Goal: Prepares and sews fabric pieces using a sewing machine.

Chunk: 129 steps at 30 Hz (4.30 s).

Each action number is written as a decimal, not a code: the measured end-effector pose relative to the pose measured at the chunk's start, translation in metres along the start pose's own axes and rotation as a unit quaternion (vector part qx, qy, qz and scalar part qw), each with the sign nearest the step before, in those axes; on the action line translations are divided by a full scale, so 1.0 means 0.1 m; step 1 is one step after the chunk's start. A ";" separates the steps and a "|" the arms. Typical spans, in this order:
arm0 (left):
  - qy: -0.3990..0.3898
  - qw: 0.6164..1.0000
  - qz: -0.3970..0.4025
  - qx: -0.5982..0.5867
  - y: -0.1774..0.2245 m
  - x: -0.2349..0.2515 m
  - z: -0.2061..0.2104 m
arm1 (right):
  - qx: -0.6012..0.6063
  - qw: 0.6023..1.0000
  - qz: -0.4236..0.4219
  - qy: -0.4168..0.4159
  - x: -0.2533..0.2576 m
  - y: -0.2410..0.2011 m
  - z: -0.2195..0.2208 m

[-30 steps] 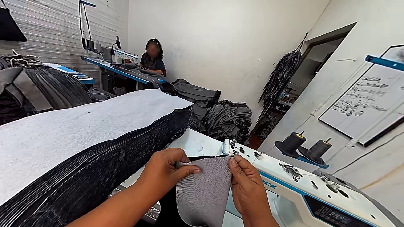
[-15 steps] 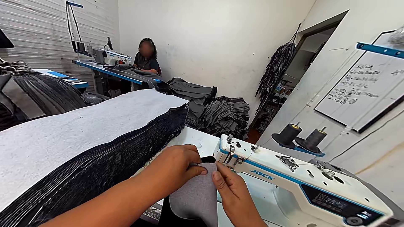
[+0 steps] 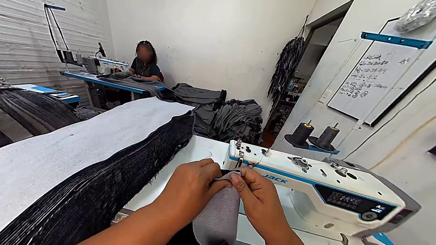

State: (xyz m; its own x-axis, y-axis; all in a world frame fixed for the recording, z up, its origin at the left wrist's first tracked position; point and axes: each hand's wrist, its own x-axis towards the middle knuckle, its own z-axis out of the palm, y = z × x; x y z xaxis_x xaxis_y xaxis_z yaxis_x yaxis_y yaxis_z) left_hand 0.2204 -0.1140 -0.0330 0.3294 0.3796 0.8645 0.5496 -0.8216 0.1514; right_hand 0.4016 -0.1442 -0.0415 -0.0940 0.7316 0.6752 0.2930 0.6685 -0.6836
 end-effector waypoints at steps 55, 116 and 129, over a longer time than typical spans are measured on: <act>-0.492 0.839 -0.230 -0.032 -1.05 -0.62 2.14 | -0.307 0.837 0.310 -0.331 -0.71 1.88 0.00; -0.146 0.972 0.072 -0.167 -0.61 0.30 0.10 | 0.112 0.993 -0.040 0.001 0.21 0.56 0.28; -0.316 0.935 -0.126 -0.105 -0.52 0.35 0.16 | 0.043 0.994 -0.006 0.099 0.20 0.67 0.35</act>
State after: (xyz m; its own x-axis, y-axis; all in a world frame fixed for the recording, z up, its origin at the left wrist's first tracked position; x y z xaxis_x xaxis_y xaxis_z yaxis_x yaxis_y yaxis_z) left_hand 0.2154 -0.0509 -0.0182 0.6341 0.6927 0.3436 0.5295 -0.7128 0.4598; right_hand 0.3860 -0.0804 -0.0835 0.0940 0.6892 0.7184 0.2098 0.6917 -0.6910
